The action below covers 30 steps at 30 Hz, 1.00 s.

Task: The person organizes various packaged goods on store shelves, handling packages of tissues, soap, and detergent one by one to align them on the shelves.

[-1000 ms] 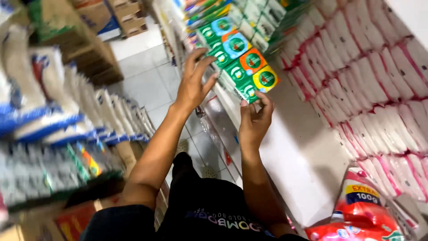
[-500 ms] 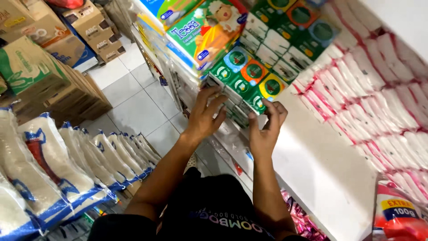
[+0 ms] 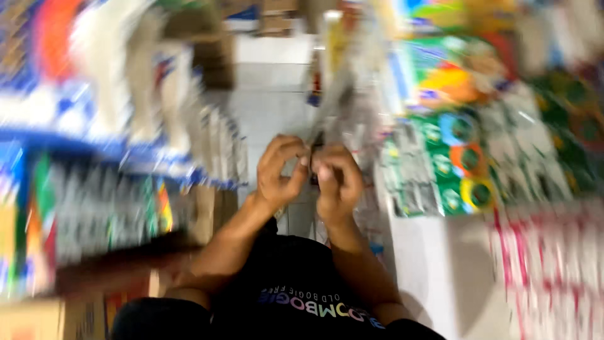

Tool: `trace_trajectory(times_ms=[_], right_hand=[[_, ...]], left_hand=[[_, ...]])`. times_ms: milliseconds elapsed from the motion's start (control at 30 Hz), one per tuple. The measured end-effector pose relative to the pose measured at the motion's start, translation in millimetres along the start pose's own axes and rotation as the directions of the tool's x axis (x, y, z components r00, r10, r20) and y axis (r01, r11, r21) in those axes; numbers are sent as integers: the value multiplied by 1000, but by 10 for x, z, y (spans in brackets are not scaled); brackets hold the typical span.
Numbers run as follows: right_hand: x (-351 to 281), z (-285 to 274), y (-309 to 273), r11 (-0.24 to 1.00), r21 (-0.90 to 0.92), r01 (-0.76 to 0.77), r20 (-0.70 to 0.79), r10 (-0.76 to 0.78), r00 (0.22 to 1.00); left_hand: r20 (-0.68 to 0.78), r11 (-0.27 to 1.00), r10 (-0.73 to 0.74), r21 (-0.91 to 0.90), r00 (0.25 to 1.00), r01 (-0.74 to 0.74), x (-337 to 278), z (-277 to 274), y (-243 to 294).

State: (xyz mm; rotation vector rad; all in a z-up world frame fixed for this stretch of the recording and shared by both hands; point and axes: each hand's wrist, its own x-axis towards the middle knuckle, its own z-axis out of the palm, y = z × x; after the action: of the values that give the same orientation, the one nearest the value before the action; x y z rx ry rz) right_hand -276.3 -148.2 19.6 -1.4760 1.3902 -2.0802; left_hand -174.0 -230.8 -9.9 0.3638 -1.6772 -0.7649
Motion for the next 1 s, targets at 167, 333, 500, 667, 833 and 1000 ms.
trace_trajectory(times_ms=[167,333,500,667,833,1000], right_hand=[[-202,1034,69,896,374,-240,378,89,922],[-849,1718,-376,763,500,-409,644,-11,765],[-1535,2439,-776,707,429,-562,857,-121,501],[-1942,3507,-1151,865,496,-76,823,-440,360],[-2125,3869,-1399,953,304,0,896,-286,339],[-2208,3635,-1427,950,295,-103,863,-219,454]], left_hand=[[-353,884,-25,429,935,185,-727,-1104,648],[-581,624,175,690,795,367,-1607,-1949,1717],[-697,248,181,715,693,654,-2115,-2491,2515],[-797,240,183,603,575,760,-2338,-3032,2549],[-890,404,-1,418,457,814,-2536,-3321,2424],[-819,418,8,524,574,742,-2658,-3090,2651]])
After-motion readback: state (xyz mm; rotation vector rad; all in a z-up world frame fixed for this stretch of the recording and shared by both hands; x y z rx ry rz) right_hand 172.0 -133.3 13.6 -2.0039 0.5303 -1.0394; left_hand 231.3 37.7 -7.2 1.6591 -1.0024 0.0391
